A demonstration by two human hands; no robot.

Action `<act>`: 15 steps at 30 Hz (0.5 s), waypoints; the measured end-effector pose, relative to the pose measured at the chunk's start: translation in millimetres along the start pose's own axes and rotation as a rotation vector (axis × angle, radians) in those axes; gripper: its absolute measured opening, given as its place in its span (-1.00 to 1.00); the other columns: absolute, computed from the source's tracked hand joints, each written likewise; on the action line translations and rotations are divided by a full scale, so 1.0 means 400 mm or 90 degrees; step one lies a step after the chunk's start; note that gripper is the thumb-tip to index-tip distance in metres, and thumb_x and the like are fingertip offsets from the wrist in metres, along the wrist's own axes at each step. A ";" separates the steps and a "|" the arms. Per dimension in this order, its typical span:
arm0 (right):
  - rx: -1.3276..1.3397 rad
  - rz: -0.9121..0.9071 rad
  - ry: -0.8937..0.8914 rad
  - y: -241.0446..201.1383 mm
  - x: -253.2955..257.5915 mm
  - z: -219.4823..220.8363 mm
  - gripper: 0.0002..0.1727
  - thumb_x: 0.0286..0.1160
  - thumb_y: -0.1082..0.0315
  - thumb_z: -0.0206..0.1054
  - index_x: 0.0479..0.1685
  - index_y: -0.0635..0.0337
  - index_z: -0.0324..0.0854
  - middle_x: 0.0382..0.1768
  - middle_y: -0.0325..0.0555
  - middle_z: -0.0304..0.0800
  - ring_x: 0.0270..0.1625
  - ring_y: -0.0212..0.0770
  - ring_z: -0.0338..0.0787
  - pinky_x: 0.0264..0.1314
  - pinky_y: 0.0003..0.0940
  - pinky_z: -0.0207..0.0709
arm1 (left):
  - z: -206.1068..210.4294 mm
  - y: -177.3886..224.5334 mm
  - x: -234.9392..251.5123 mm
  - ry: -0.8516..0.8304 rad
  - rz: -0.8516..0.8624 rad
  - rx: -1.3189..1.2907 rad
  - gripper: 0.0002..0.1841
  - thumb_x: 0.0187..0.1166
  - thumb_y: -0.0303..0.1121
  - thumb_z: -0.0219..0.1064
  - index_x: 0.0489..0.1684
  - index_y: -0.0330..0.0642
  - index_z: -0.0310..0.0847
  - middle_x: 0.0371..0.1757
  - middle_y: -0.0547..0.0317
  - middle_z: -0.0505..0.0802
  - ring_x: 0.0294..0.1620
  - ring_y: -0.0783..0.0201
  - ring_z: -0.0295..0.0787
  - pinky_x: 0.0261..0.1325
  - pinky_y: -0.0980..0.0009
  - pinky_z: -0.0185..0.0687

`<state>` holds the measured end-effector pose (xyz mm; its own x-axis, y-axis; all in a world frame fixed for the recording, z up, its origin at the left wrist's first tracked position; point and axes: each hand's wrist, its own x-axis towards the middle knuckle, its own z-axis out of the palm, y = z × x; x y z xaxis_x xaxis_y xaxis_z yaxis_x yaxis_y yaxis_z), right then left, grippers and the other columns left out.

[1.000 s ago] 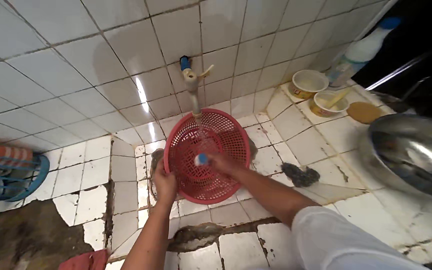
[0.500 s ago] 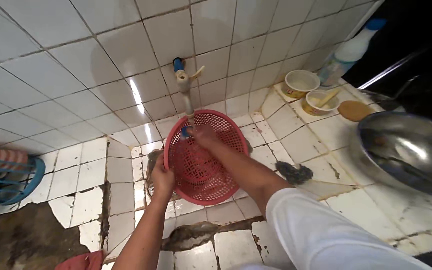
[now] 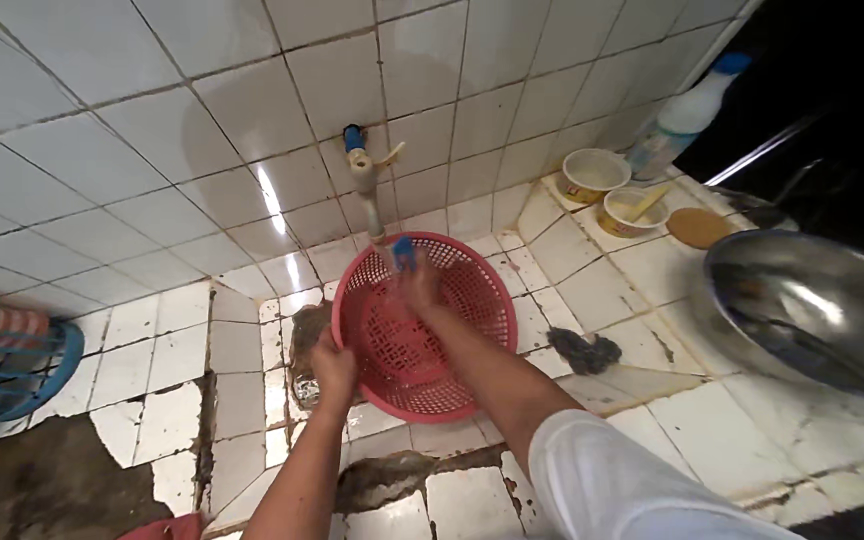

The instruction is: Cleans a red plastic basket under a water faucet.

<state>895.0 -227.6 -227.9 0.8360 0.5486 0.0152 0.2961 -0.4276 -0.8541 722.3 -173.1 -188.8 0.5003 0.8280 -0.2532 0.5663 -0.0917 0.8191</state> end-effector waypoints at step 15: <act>-0.077 -0.269 -0.112 -0.020 -0.033 0.050 -0.67 0.69 0.43 0.22 0.20 0.55 0.68 0.12 0.40 0.82 0.22 0.30 0.83 0.38 0.14 0.62 | -0.009 0.000 0.019 -0.024 0.015 -0.001 -0.53 0.41 -0.67 0.28 0.37 -0.38 0.59 0.13 -0.18 0.84 0.15 0.06 0.83 0.25 0.00 0.70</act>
<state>872.3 -217.2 -231.8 0.5427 0.8014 0.2515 0.6541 -0.2153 -0.7251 723.6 -164.7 -188.9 0.5375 0.8042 -0.2538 0.5533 -0.1092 0.8258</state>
